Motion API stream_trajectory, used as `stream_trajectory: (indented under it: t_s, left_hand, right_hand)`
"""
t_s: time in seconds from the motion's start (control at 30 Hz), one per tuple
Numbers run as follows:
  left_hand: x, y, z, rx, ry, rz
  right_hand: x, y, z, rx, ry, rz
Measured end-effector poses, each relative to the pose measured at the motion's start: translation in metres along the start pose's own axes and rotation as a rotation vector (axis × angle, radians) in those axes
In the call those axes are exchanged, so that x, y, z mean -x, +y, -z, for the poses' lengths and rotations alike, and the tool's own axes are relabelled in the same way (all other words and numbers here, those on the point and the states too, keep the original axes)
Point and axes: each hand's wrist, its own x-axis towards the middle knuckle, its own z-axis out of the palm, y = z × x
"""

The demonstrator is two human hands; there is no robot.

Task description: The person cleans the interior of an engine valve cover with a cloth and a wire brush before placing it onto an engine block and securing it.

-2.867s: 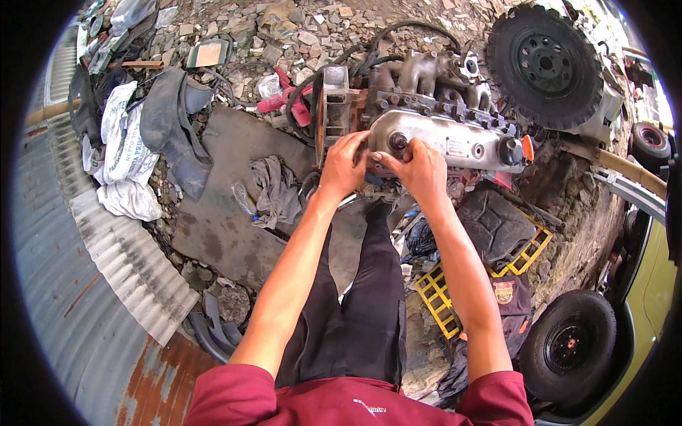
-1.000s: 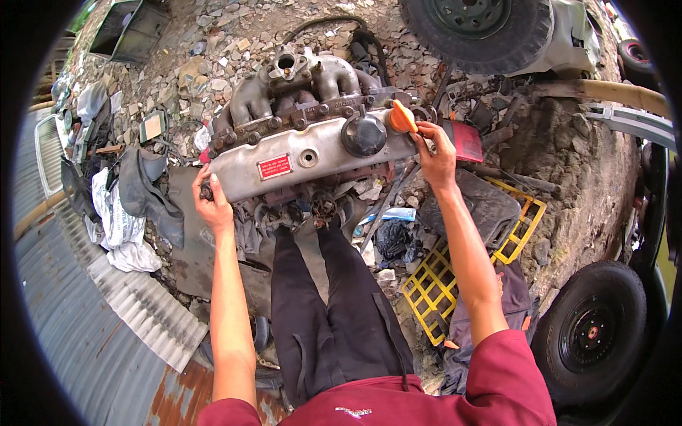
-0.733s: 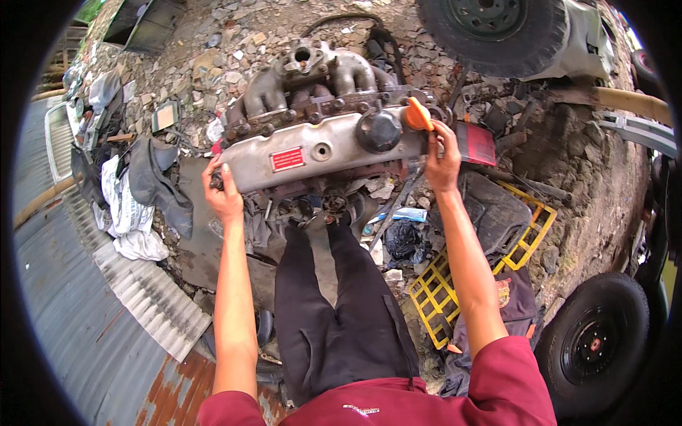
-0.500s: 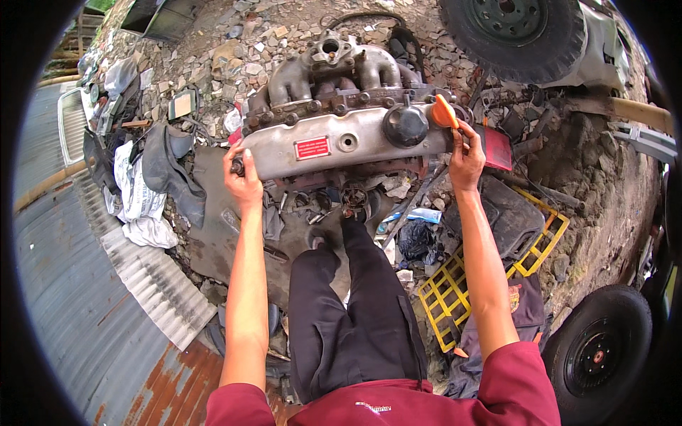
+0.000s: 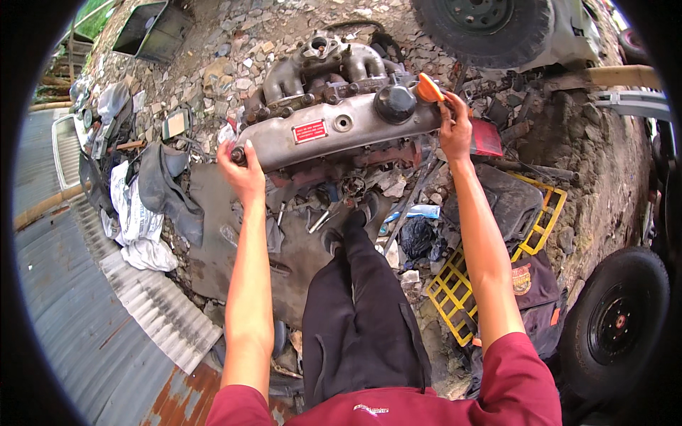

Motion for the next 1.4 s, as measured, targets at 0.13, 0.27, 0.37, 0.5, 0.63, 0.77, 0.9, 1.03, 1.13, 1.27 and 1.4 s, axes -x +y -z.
stream_trajectory:
  t_s: [0.13, 0.27, 0.37, 0.5, 0.63, 0.77, 0.9, 1.03, 1.13, 1.27, 1.4]
  left_hand:
    - [0.033, 0.098, -0.011, -0.035, 0.02, -0.256]
    - [0.069, 0.168, -0.059, 0.092, -0.386, -0.548]
    - [0.052, 0.176, -0.105, -0.108, -0.508, -0.394]
    - [0.025, 0.168, -0.124, -0.527, -0.992, -0.323]
    - [0.018, 0.17, -0.136, -0.541, -0.961, -0.415]
    - [0.026, 0.156, -0.132, -0.558, -0.792, -0.542]
    - [0.025, 0.157, -0.133, -0.573, -0.808, -0.537]
    - [0.026, 0.157, -0.137, -0.547, -0.825, -0.518]
    - [0.026, 0.159, -0.139, -0.565, -0.856, -0.5]
    - [0.022, 0.154, -0.134, -0.559, -0.862, -0.504]
    - [0.022, 0.157, -0.137, -0.552, -0.869, -0.5]
  right_hand:
    - [-0.003, 0.026, 0.018, 0.092, -0.007, 0.084]
    - [-0.008, 0.007, 0.017, 0.132, -0.104, 0.029]
    - [-0.011, 0.002, 0.016, 0.147, -0.151, 0.003]
    - [-0.014, 0.006, 0.027, 0.192, -0.141, 0.205]
    - [-0.024, 0.017, 0.032, 0.228, -0.213, 0.229]
    - [-0.044, 0.02, 0.038, 0.221, -0.363, 0.422]
    - [-0.068, 0.027, 0.047, 0.25, -0.574, 0.507]
    - [-0.081, 0.034, 0.054, 0.273, -0.634, 0.604]
    - [-0.075, 0.035, 0.062, 0.208, -0.675, 0.463]
    - [-0.069, 0.011, 0.056, -0.021, -0.562, 0.219]
    - [-0.07, 0.022, 0.052, 0.072, -0.566, 0.387]
